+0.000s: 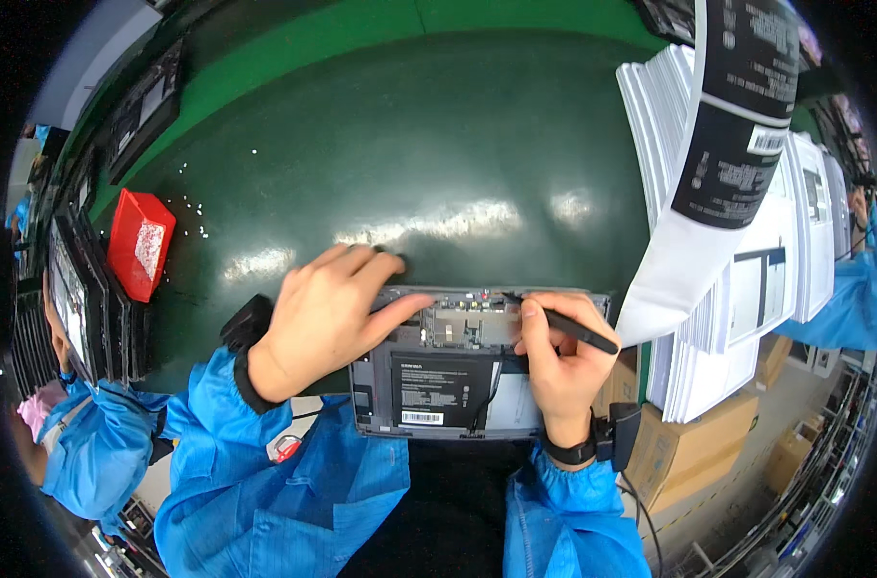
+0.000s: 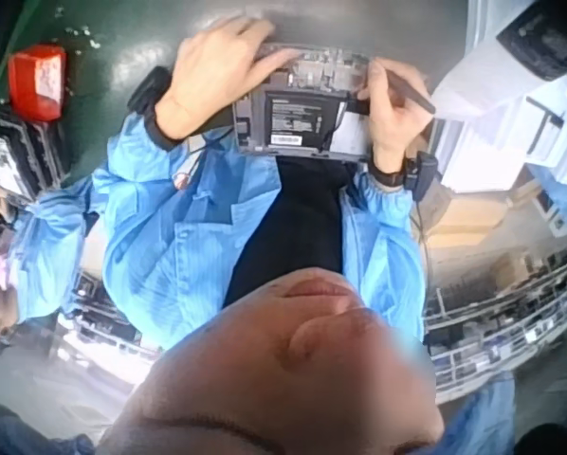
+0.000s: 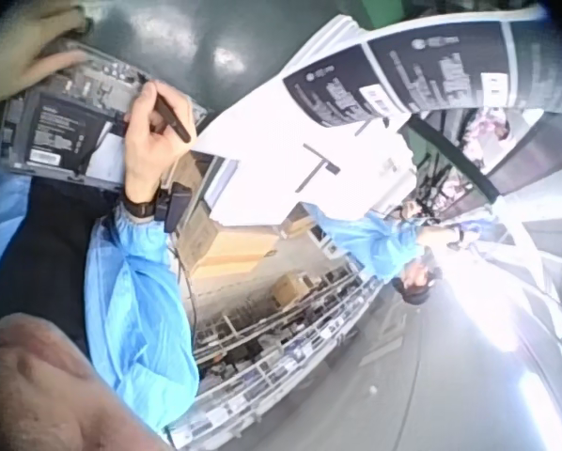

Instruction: The person assembles internal components into a laptop, using a spudger and tweezers to place internal circuitry, batteries, and other components, then applies labels.

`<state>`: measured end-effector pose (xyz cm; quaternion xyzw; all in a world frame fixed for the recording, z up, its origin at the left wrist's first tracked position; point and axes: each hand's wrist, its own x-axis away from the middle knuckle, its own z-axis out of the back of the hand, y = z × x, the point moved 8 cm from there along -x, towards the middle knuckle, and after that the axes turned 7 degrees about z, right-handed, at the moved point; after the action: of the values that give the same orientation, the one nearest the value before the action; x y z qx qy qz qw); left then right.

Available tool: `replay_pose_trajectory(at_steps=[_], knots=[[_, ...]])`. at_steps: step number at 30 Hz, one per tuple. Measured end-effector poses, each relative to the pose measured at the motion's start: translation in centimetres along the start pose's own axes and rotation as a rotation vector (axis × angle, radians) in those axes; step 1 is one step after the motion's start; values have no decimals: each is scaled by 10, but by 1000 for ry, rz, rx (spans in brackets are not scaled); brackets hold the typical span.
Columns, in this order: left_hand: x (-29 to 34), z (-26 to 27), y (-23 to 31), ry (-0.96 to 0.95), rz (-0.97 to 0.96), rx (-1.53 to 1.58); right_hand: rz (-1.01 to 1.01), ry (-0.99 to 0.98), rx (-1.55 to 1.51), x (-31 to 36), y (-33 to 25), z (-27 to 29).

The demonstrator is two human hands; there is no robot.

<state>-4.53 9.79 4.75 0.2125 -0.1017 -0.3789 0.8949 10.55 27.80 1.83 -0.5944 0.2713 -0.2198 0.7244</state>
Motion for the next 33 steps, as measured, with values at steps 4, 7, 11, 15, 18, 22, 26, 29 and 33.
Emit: replay_pose_trajectory(at_steps=[4,7,11,15,18,22,26,29,33], knots=[[37,12,-51,-68,338,130,22,25,3,4,1,0],[85,-13,-45,-282,388,609,23,-12,-5,6,1,-4],[109,-15,-26,-66,319,684,1,82,-63,10,-4,4],[110,-18,-17,35,168,726,24,119,-69,1,-6,11],[106,-41,-8,-138,331,1435,19,128,-28,-11,-11,10],[80,-39,-37,-94,454,1494,9,172,-234,-27,-20,11],[16,37,-68,31,515,1614,297,77,-218,-56,-60,8],[-63,83,-104,139,432,1570,245,-127,93,-86,-52,-12],[-177,106,-181,273,360,1640,215,-200,394,-132,2,-36]])
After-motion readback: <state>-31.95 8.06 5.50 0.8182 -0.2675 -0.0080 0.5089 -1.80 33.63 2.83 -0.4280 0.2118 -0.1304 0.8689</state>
